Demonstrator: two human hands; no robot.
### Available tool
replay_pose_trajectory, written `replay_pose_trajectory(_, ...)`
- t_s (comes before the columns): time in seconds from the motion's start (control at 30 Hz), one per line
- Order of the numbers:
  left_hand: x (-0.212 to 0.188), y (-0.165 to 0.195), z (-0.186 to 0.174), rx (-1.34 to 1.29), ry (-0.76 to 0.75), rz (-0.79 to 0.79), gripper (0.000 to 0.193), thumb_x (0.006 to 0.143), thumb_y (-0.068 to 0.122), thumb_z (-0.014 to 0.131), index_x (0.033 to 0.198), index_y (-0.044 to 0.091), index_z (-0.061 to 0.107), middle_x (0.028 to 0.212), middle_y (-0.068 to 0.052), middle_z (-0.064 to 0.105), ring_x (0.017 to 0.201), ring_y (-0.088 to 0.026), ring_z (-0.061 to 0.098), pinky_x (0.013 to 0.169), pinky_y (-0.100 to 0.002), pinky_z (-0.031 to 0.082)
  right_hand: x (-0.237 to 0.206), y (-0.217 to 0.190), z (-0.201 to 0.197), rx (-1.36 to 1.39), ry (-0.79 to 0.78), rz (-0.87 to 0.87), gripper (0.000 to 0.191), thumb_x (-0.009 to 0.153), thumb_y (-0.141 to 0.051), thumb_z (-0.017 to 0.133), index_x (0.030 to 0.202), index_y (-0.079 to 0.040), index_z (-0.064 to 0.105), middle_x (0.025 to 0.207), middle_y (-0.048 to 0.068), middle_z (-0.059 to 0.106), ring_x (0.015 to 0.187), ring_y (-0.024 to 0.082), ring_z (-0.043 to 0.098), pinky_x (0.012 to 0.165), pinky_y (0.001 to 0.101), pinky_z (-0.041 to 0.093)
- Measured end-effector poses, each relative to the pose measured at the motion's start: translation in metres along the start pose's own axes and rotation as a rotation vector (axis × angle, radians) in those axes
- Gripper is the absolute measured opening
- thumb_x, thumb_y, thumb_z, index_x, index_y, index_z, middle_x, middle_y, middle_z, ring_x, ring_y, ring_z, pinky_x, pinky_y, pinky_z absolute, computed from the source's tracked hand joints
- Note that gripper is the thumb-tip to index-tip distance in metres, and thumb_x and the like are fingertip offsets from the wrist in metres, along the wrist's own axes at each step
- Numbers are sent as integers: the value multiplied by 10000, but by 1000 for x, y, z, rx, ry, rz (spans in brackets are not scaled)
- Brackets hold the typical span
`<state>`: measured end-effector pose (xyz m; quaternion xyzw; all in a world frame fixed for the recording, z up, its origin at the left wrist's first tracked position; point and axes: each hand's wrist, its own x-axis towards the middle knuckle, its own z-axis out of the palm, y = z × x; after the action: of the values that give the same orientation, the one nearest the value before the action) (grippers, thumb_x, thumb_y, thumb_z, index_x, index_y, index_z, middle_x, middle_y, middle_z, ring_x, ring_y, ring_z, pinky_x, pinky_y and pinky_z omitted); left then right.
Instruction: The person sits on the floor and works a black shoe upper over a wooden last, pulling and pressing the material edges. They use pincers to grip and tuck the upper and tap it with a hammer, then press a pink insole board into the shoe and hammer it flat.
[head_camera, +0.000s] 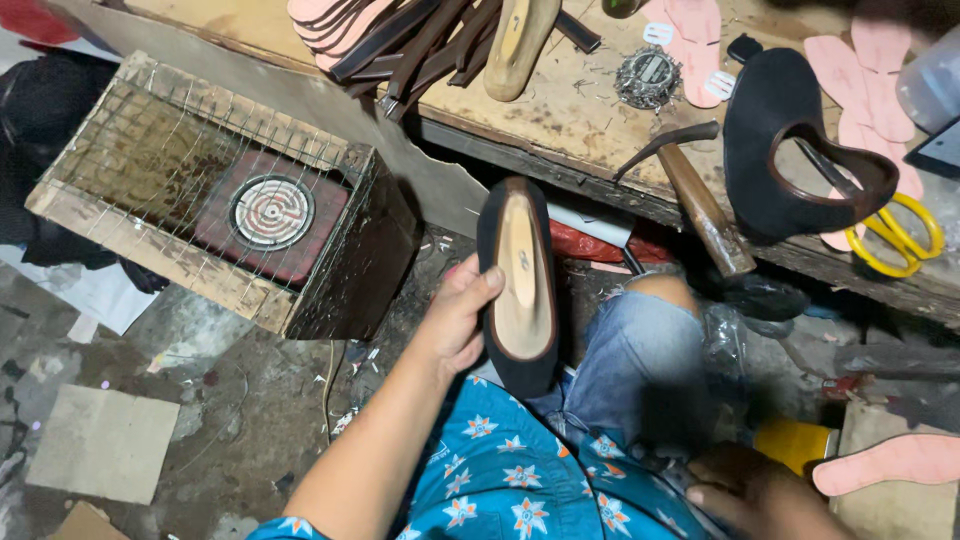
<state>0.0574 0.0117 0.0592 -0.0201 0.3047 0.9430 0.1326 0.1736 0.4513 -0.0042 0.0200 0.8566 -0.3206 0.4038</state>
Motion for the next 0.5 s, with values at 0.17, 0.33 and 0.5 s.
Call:
replay_pose_trajectory(0.17,-14,-25,16,103,-84,-136,505,933,146,761,1381,-1,579,1242,-105,710,1089,-190,700,987,-372,558,12,-98,-30,-159,377,-382,273,919,-240,640,1136,-108,740,1172,97,760,1119,203,697,983,346,516)
replay_pose_trajectory(0.33,-20,-38,33,138,-125,-222,523,907,152,768,1373,-1,586,1234,-121,716,1064,-187,709,957,-357,567,21,-204,-39,696,376,-630,384,921,-87,619,1292,10,616,1253,117,639,1153,190,632,998,334,497)
replay_pose_trajectory(0.5,-27,-31,44,146,-85,-186,521,898,156,771,1361,1,588,1223,-107,715,1063,-180,703,955,-356,565,25,-246,-37,687,451,-896,324,990,-1,598,1306,71,600,1382,107,531,1296,171,552,1107,308,443)
